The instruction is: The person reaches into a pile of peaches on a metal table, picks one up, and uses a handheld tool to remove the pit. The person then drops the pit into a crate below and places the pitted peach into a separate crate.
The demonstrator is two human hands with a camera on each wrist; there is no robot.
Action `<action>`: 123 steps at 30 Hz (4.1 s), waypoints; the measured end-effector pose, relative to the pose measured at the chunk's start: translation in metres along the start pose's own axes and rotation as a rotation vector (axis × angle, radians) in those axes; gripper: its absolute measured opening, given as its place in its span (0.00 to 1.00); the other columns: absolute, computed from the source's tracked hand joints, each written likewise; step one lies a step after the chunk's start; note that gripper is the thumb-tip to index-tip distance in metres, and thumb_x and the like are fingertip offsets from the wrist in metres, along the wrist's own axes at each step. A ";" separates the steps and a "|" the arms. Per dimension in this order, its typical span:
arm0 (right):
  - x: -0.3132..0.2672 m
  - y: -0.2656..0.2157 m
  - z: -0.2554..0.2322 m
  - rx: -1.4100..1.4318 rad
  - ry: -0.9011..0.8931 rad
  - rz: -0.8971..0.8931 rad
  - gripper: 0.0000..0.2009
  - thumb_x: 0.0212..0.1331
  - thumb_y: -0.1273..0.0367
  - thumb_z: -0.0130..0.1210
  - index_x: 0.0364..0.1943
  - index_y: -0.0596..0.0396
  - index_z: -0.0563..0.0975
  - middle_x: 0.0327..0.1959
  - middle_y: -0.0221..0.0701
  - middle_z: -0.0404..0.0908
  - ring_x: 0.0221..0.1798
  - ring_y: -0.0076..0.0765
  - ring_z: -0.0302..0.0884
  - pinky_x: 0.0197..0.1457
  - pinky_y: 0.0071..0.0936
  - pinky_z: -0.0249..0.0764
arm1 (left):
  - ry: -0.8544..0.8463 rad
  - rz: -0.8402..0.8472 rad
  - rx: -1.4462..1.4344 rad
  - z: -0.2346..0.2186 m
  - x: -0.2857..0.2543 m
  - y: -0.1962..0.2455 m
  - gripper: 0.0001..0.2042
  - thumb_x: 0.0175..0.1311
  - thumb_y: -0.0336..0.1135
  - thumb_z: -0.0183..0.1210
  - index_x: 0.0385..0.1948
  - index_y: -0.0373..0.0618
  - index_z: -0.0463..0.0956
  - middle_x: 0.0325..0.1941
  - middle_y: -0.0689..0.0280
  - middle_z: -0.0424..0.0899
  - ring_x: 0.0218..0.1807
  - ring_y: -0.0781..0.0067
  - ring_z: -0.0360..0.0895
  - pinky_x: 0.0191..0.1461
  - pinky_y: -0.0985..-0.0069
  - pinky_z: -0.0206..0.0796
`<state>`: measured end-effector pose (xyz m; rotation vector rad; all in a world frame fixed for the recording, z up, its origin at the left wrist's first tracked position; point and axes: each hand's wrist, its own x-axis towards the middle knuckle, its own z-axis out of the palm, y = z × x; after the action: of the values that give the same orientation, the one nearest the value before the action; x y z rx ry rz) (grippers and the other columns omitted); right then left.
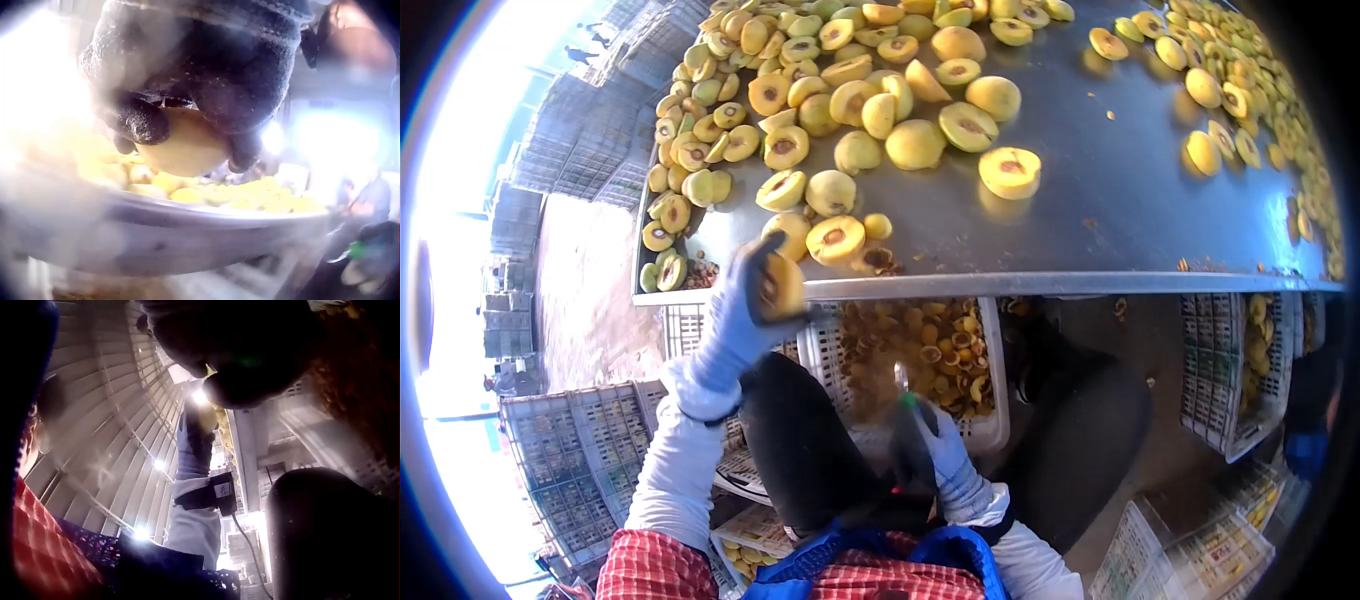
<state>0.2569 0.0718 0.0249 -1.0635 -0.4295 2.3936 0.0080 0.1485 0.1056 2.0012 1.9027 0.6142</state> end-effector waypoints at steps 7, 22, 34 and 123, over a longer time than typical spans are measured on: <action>-0.020 -0.015 -0.001 0.041 0.033 -0.302 0.18 0.59 0.65 0.58 0.50 0.57 0.70 0.38 0.26 0.75 0.36 0.22 0.73 0.36 0.17 0.70 | -0.222 0.222 -0.488 0.057 -0.058 0.072 0.48 0.40 0.52 0.72 0.62 0.35 0.58 0.56 0.52 0.71 0.57 0.55 0.70 0.61 0.65 0.62; -0.051 -0.010 0.003 -0.817 0.238 -0.866 0.13 0.58 0.71 0.58 0.45 0.57 0.72 0.36 0.40 0.77 0.36 0.33 0.78 0.39 0.27 0.72 | 0.337 -0.519 -1.076 0.101 -0.113 0.112 0.20 0.67 0.44 0.53 0.51 0.38 0.69 0.43 0.62 0.77 0.44 0.76 0.73 0.50 0.80 0.65; -0.066 -0.007 0.003 -0.877 0.187 -0.884 0.12 0.48 0.72 0.62 0.36 0.55 0.73 0.25 0.37 0.76 0.27 0.41 0.78 0.34 0.30 0.72 | 0.285 -0.481 -1.080 0.104 -0.119 0.129 0.19 0.65 0.40 0.54 0.52 0.37 0.69 0.46 0.60 0.77 0.47 0.72 0.74 0.53 0.77 0.66; -0.035 0.045 0.003 0.489 -0.637 0.383 0.25 0.61 0.40 0.42 0.28 0.47 0.69 0.12 0.21 0.60 0.09 0.19 0.54 0.09 0.17 0.52 | 0.854 -0.563 -0.571 -0.003 -0.195 -0.073 0.21 0.64 0.42 0.57 0.54 0.39 0.66 0.47 0.54 0.76 0.41 0.60 0.78 0.47 0.68 0.71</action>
<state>0.2614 0.0150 0.0266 -0.1580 0.1856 2.9330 -0.0614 -0.0406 0.0534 0.8159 2.1909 1.7606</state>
